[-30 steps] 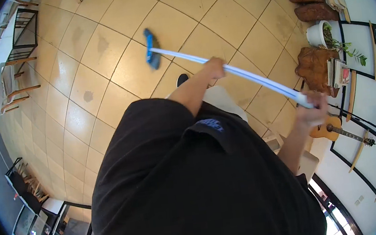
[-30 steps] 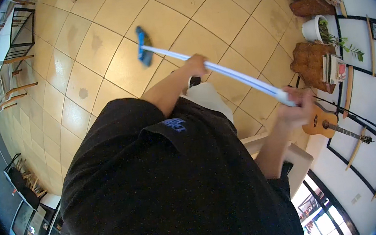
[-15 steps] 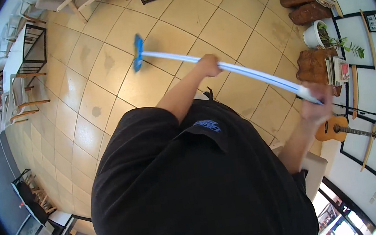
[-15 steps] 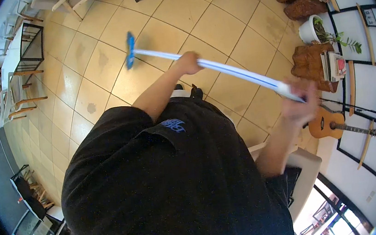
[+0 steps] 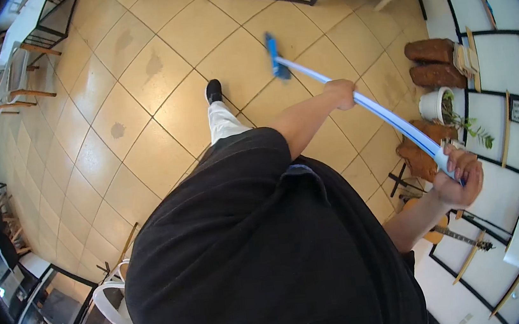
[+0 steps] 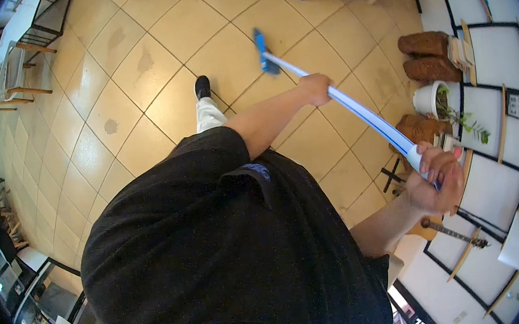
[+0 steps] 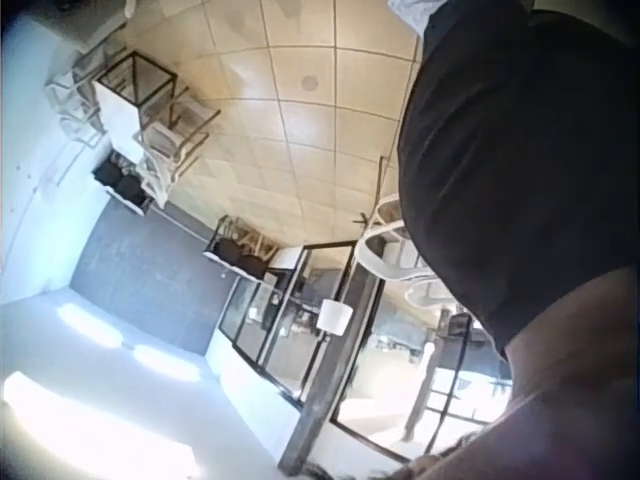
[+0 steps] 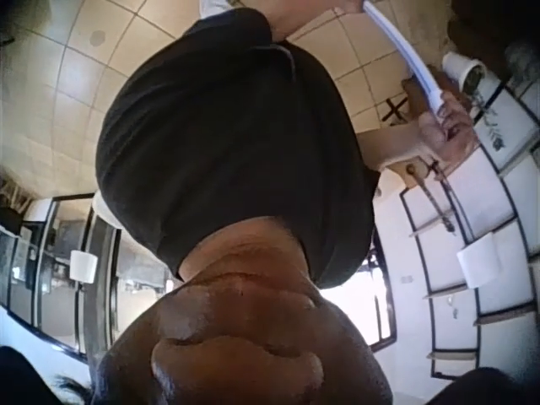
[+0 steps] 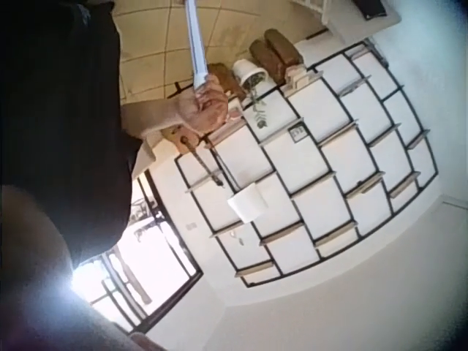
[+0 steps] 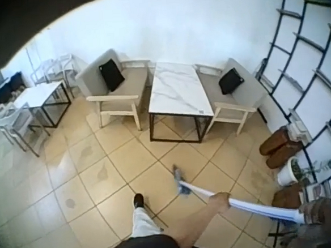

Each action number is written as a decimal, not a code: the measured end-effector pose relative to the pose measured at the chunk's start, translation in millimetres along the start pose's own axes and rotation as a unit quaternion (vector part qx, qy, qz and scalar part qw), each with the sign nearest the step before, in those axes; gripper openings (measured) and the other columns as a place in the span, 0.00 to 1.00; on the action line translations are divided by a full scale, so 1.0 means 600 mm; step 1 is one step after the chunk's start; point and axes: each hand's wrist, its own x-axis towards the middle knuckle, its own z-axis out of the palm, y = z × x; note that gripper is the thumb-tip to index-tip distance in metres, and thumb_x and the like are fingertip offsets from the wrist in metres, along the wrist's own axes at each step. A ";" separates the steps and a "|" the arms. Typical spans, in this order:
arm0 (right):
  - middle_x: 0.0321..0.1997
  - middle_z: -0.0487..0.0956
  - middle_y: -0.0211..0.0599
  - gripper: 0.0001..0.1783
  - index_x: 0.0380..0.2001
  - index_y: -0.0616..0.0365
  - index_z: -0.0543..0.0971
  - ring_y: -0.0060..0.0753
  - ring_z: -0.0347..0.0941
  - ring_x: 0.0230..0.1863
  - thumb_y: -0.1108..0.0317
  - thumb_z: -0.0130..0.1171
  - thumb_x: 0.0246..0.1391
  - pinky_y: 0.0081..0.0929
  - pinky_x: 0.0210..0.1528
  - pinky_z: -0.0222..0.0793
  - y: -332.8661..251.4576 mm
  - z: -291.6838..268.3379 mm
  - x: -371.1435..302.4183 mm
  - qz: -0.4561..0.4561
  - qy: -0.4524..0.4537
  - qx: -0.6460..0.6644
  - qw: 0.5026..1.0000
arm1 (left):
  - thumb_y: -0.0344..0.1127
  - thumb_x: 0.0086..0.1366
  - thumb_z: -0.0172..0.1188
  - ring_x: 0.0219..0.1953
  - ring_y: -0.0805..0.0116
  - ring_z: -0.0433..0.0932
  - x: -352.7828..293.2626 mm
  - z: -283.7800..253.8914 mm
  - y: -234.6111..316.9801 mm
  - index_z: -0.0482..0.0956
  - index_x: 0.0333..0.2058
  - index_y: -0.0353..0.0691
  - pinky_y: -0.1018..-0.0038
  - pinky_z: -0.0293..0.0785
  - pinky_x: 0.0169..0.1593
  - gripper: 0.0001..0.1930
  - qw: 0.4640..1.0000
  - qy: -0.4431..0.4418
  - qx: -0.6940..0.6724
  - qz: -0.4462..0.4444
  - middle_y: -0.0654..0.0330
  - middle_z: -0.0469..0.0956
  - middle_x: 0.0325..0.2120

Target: Sweeping the tiled floor of a coffee shop seating area using a broom.

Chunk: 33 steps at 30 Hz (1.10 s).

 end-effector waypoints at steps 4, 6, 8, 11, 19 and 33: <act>0.08 0.53 0.29 0.15 0.09 0.51 0.53 0.25 0.52 0.13 0.66 0.35 0.46 0.31 0.24 0.54 0.095 0.069 0.053 0.094 0.051 0.150 0.983 | 0.39 0.42 0.52 0.31 0.60 0.72 -0.019 -0.081 -0.131 0.74 0.24 0.47 0.68 0.69 0.32 0.08 0.998 0.009 -0.013 -0.065 0.58 0.73 0.23; 0.08 0.52 0.28 0.15 0.09 0.51 0.53 0.25 0.51 0.14 0.65 0.36 0.46 0.32 0.24 0.56 0.161 0.133 0.075 0.199 0.108 0.222 0.949 | 0.37 0.42 0.52 0.32 0.59 0.71 -0.039 -0.109 -0.241 0.74 0.23 0.46 0.68 0.69 0.34 0.08 0.989 0.059 -0.043 -0.125 0.57 0.73 0.24; 0.08 0.52 0.28 0.15 0.08 0.52 0.55 0.24 0.51 0.13 0.65 0.36 0.46 0.32 0.24 0.57 0.222 0.225 0.087 0.256 0.146 0.171 0.940 | 0.36 0.42 0.52 0.33 0.58 0.71 -0.060 -0.156 -0.336 0.74 0.24 0.45 0.68 0.68 0.35 0.08 0.981 0.055 0.014 -0.184 0.56 0.73 0.26; 0.08 0.54 0.29 0.16 0.08 0.53 0.56 0.26 0.52 0.13 0.63 0.37 0.46 0.33 0.25 0.58 0.293 0.330 0.083 0.295 0.147 0.201 0.923 | 0.35 0.42 0.51 0.33 0.58 0.71 -0.104 -0.231 -0.432 0.74 0.25 0.44 0.68 0.68 0.36 0.09 0.972 0.012 0.047 -0.230 0.55 0.73 0.27; 0.08 0.54 0.29 0.17 0.08 0.53 0.56 0.26 0.52 0.13 0.64 0.38 0.47 0.33 0.26 0.58 0.335 0.434 0.146 0.351 0.160 0.220 0.896 | 0.35 0.41 0.51 0.33 0.61 0.72 -0.128 -0.357 -0.496 0.74 0.26 0.44 0.70 0.69 0.34 0.10 0.952 -0.100 0.098 -0.274 0.56 0.73 0.27; 0.10 0.50 0.24 0.16 0.07 0.48 0.54 0.19 0.47 0.15 0.64 0.38 0.44 0.24 0.25 0.45 0.053 0.069 0.391 -0.001 0.080 0.074 0.994 | 0.41 0.42 0.52 0.32 0.58 0.70 0.236 -0.370 -0.012 0.73 0.23 0.43 0.66 0.67 0.32 0.10 0.986 -0.081 0.068 0.132 0.56 0.72 0.24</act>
